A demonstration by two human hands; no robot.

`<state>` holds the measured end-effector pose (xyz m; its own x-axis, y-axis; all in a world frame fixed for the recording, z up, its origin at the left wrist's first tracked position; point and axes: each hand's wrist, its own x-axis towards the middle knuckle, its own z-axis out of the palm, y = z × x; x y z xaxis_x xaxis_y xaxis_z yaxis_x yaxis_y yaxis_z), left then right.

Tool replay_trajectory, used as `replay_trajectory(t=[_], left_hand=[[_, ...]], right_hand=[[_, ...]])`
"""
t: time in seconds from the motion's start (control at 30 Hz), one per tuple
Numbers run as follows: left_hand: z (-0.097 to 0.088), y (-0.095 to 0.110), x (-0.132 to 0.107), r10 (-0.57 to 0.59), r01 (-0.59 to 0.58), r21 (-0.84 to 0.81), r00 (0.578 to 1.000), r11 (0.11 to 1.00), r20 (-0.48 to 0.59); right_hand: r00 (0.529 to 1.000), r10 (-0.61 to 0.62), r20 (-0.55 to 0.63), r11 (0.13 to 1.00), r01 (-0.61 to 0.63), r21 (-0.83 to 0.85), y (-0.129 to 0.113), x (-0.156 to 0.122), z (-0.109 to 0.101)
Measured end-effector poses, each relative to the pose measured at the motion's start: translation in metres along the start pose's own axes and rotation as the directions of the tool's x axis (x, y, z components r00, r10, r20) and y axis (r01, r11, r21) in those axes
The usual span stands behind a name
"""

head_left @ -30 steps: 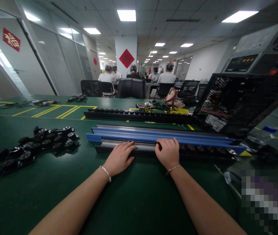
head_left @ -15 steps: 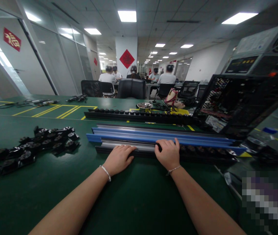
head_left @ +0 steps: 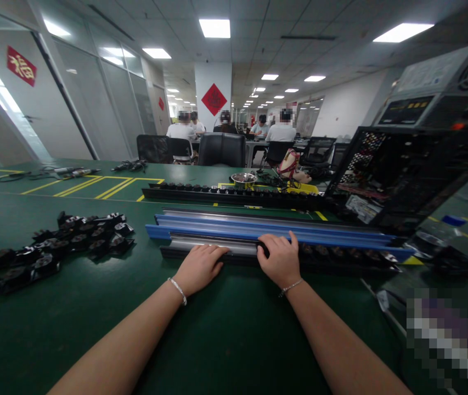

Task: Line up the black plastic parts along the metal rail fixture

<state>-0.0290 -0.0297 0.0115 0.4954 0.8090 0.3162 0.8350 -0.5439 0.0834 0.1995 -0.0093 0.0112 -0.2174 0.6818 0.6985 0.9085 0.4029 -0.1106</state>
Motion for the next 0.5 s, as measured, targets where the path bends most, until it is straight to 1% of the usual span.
replay_trajectory(t=[0.2, 0.37, 0.5], left_hand=[[-0.0003, -0.0014, -0.0002, 0.013, -0.013, 0.01, 1.0, 1.0, 0.008], [-0.0004, -0.0021, -0.0006, 0.013, -0.013, 0.002, 1.0, 1.0, 0.009], [-0.0008, -0.0019, -0.0007, 0.015, -0.015, -0.008, 1.0, 1.0, 0.011]], right_hand=[[0.999, 0.035, -0.022, 0.999, -0.035, 0.0, -0.0021, 0.002, -0.0022], [0.997, 0.068, -0.024, 0.996, -0.069, -0.053, -0.0012, 0.003, -0.007], [0.995, 0.1, 0.012, 0.99, -0.098, -0.101, 0.0031, 0.0031, -0.0067]])
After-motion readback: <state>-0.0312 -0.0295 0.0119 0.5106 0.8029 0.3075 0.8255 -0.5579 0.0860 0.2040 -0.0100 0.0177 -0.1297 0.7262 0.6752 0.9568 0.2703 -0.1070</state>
